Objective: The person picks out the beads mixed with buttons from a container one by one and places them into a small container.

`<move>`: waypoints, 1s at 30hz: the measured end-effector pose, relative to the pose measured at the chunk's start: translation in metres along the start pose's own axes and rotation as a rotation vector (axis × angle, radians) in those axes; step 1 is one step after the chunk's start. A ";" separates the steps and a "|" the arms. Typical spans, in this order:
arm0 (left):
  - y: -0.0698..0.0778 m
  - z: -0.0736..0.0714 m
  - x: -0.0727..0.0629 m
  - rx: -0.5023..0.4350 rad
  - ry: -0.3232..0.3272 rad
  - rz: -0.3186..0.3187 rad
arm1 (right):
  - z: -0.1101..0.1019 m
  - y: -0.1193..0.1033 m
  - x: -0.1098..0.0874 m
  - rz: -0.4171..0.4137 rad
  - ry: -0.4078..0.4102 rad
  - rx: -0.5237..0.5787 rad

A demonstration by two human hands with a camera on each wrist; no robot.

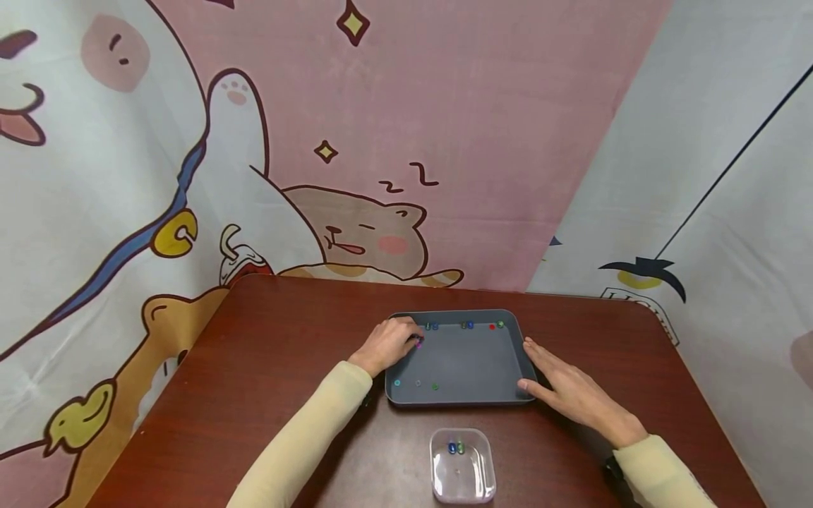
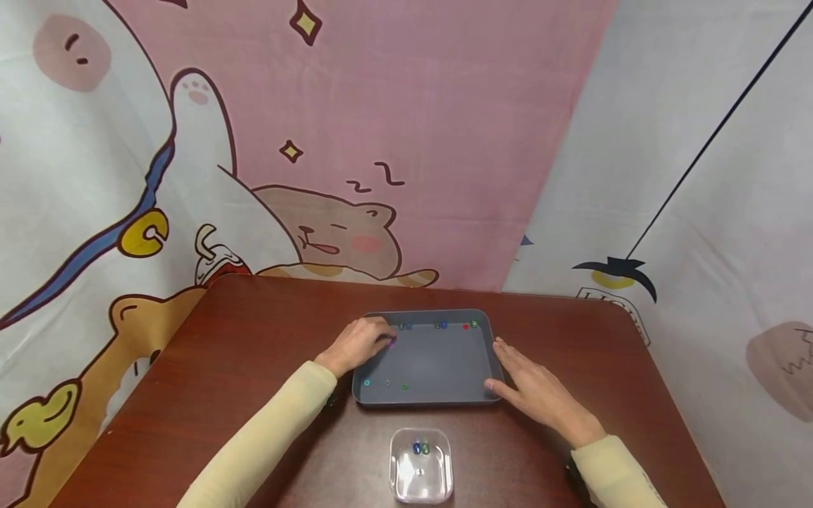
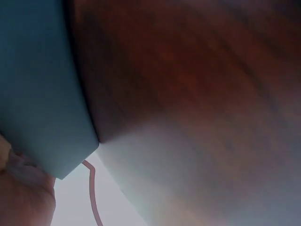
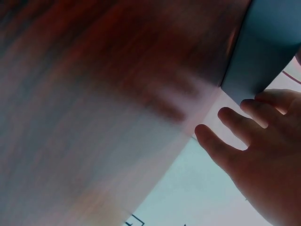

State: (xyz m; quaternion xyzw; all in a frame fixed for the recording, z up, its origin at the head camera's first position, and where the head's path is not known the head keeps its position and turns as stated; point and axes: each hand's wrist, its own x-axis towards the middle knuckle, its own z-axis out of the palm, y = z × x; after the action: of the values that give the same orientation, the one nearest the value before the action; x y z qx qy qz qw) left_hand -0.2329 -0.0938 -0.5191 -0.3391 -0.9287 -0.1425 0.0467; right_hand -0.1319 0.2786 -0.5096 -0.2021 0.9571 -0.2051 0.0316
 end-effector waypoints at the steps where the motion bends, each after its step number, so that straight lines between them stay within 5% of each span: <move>1: 0.000 0.000 -0.001 -0.013 0.008 0.006 | 0.000 0.000 0.000 0.000 0.001 0.001; 13: 0.007 -0.021 -0.016 -0.100 0.091 0.071 | 0.001 -0.002 -0.001 -0.022 0.018 -0.008; 30: 0.053 -0.045 -0.037 -0.154 0.197 0.235 | -0.002 0.000 0.000 -0.010 -0.008 0.012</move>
State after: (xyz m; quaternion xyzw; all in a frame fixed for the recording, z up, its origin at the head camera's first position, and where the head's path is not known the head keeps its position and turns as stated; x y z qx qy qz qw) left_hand -0.1708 -0.0915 -0.4703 -0.4321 -0.8600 -0.2394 0.1279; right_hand -0.1326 0.2793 -0.5083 -0.2077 0.9547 -0.2102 0.0355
